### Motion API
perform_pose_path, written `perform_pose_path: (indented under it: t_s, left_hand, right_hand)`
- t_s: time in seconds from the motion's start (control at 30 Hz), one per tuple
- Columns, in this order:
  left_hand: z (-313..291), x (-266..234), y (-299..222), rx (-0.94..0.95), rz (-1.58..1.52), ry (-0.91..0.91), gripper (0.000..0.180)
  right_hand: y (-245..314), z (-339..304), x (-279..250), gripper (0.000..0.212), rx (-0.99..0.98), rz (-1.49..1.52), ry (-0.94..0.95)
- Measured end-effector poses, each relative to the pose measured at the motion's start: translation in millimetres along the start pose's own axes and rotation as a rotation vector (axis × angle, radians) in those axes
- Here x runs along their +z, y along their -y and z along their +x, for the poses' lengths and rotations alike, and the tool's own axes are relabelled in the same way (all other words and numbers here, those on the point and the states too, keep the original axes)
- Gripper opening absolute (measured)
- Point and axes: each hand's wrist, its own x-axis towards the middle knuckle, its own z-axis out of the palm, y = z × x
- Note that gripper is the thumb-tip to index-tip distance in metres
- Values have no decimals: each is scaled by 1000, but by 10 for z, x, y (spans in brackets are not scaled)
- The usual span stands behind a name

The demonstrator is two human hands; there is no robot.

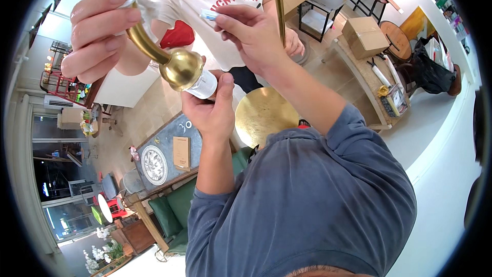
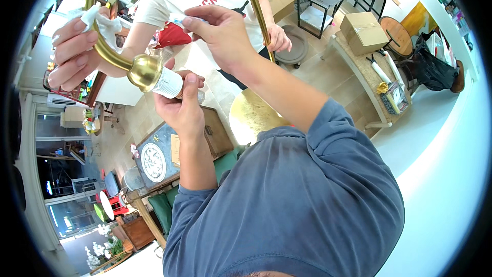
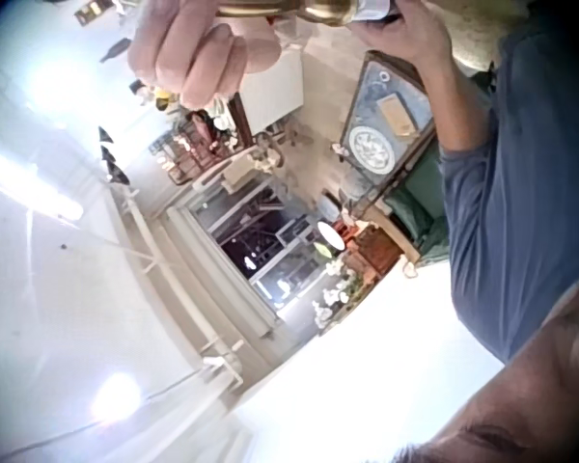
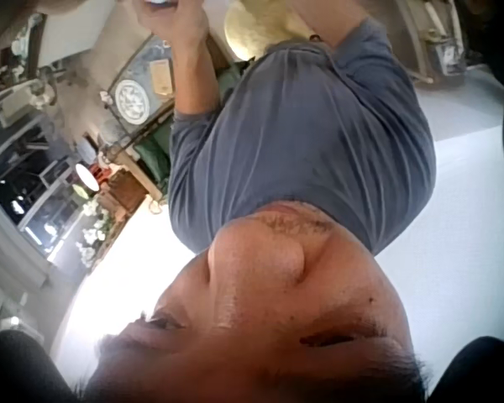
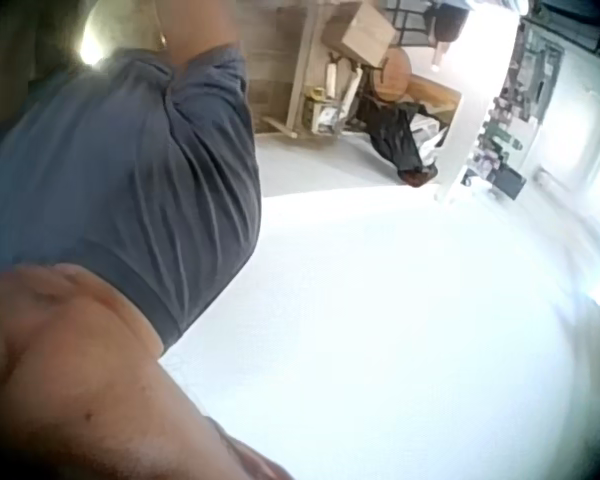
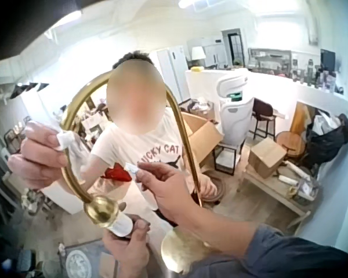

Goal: The person screws an LED bulb into a gold-colored floor lamp. Then, they use scissors to open a small tube and apply a white substance to the lamp socket while another person holds the lamp frame.

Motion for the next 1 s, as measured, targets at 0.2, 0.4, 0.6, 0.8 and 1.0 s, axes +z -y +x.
perform_pose_path:
  t_s: [0.2,0.4,0.6,0.8,1.0]
  left_hand:
    - [28,28,-16,-1,-10,-41,50]
    - [4,21,-14,6,56,-77,55]
    - [-14,49,-20,-2,73,-91,54]
    - [17,91,-8,-26,62,-90,54]
    - [31,55,10,-28,58,-73,54]
  right_hand:
    - [-70,267,49,24,190,340,63]
    - [-186,400,-79,22,303,440,119]
    - [-200,410,-105,20,339,496,112]
    - [-189,423,-127,19,349,519,144]
    - [-110,381,-150,19,320,531,185]
